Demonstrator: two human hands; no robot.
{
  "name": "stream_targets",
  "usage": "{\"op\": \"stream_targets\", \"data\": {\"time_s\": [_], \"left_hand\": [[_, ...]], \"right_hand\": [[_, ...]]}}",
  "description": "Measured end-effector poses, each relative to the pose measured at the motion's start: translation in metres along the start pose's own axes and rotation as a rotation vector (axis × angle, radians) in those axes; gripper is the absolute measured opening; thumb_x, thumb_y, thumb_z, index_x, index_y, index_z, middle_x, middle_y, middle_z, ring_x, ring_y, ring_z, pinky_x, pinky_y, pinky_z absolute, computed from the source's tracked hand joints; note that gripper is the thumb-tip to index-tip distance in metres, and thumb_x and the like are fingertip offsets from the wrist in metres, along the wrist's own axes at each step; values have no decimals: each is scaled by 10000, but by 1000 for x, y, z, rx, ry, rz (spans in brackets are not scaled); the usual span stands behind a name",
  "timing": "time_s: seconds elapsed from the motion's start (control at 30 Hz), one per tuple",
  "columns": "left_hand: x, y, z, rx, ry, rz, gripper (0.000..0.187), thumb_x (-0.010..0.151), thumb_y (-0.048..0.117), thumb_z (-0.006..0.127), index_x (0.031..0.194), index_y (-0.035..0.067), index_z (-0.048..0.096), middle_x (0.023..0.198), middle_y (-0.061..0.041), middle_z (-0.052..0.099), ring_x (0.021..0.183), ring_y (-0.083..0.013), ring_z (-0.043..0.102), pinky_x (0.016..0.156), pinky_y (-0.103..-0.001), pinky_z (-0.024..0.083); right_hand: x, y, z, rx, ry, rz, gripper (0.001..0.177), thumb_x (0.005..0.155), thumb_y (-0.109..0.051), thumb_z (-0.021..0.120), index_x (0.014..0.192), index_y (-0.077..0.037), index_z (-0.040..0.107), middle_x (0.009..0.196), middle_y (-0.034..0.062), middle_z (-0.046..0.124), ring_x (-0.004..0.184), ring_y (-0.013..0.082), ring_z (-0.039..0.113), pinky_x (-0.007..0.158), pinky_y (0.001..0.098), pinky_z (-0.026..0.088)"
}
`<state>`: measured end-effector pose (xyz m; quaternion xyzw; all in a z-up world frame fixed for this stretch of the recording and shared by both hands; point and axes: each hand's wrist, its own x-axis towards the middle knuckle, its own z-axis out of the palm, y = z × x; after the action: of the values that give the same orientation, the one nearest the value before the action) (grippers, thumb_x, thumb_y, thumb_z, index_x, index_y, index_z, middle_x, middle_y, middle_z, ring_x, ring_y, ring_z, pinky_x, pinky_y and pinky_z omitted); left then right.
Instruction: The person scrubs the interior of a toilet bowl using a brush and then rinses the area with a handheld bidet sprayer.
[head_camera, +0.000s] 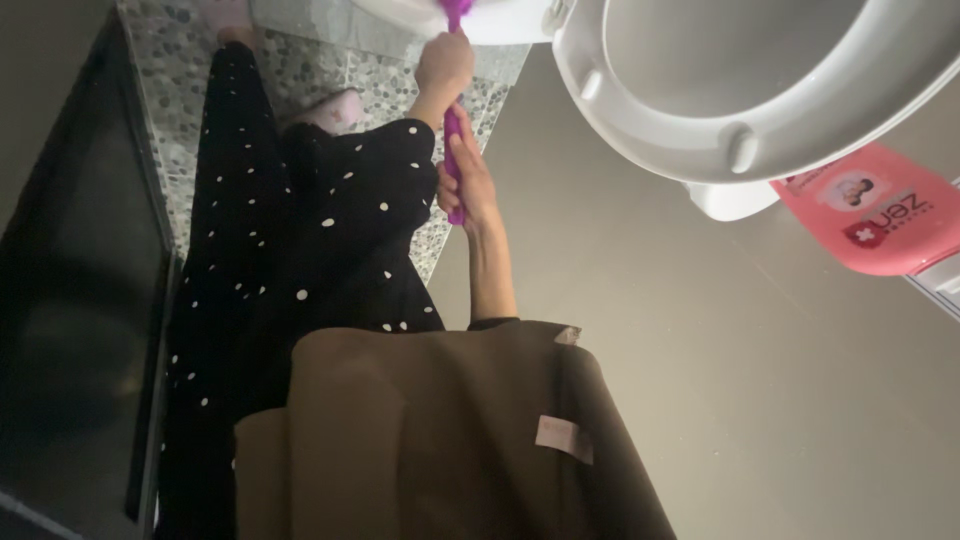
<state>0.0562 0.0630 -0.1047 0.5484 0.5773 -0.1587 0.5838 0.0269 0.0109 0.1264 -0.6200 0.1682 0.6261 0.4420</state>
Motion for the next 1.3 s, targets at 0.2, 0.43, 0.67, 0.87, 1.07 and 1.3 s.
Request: {"op": "stream_targets", "data": {"time_s": [0.2, 0.43, 0.67, 0.87, 1.07, 1.3], "left_hand": [[-15, 5, -20, -23, 147, -106, 409, 956, 326, 350, 992, -18, 567, 855, -176, 664, 803, -319, 679, 700, -417, 546], [-41, 6, -16, 20, -356, 87, 509, 1013, 444, 275, 1094, -13, 484, 763, -220, 665, 752, -349, 660, 778, -449, 479], [-34, -104, -48, 27, 126, 152, 381, 933, 403, 399, 1016, 60, 542, 873, -251, 625, 824, -462, 581, 724, -552, 440], [-33, -185, -89, 60, 270, 95, 322, 945, 352, 443, 962, 68, 594, 943, -200, 642, 891, -399, 610, 774, -491, 469], [-39, -191, -118, 87, 264, 48, 335, 919, 348, 478, 948, 40, 605, 908, -200, 643, 870, -404, 600, 749, -494, 448], [-47, -200, -130, 59, 257, 156, 351, 947, 344, 460, 981, 20, 592, 905, -230, 636, 867, -426, 597, 755, -491, 455]], "right_hand": [[8, 10, 9, -1202, 338, -892, 335, 1079, -219, 423, 1406, -289, 407, 955, 210, 671, 759, 349, 647, 575, 386, 523], [-22, -31, -41, -1453, 648, -173, 381, 961, -237, 467, 1323, -352, 490, 927, 188, 679, 796, 329, 677, 656, 440, 499], [-44, 33, -75, -1070, 582, -664, 339, 1029, -297, 475, 1365, -263, 447, 800, 46, 572, 647, 151, 546, 541, 291, 452], [-39, 23, -62, -497, 593, -186, 435, 904, -391, 483, 1326, -284, 480, 509, -40, 376, 346, 42, 352, 301, 231, 296], [-42, 62, -79, -762, 668, -362, 480, 923, -423, 497, 1357, -217, 480, 808, 1, 635, 439, 59, 402, 413, 238, 386], [-11, 37, -73, -732, 716, -437, 518, 965, -421, 446, 1432, -197, 447, 813, 199, 602, 526, 109, 370, 476, 291, 360]]}}
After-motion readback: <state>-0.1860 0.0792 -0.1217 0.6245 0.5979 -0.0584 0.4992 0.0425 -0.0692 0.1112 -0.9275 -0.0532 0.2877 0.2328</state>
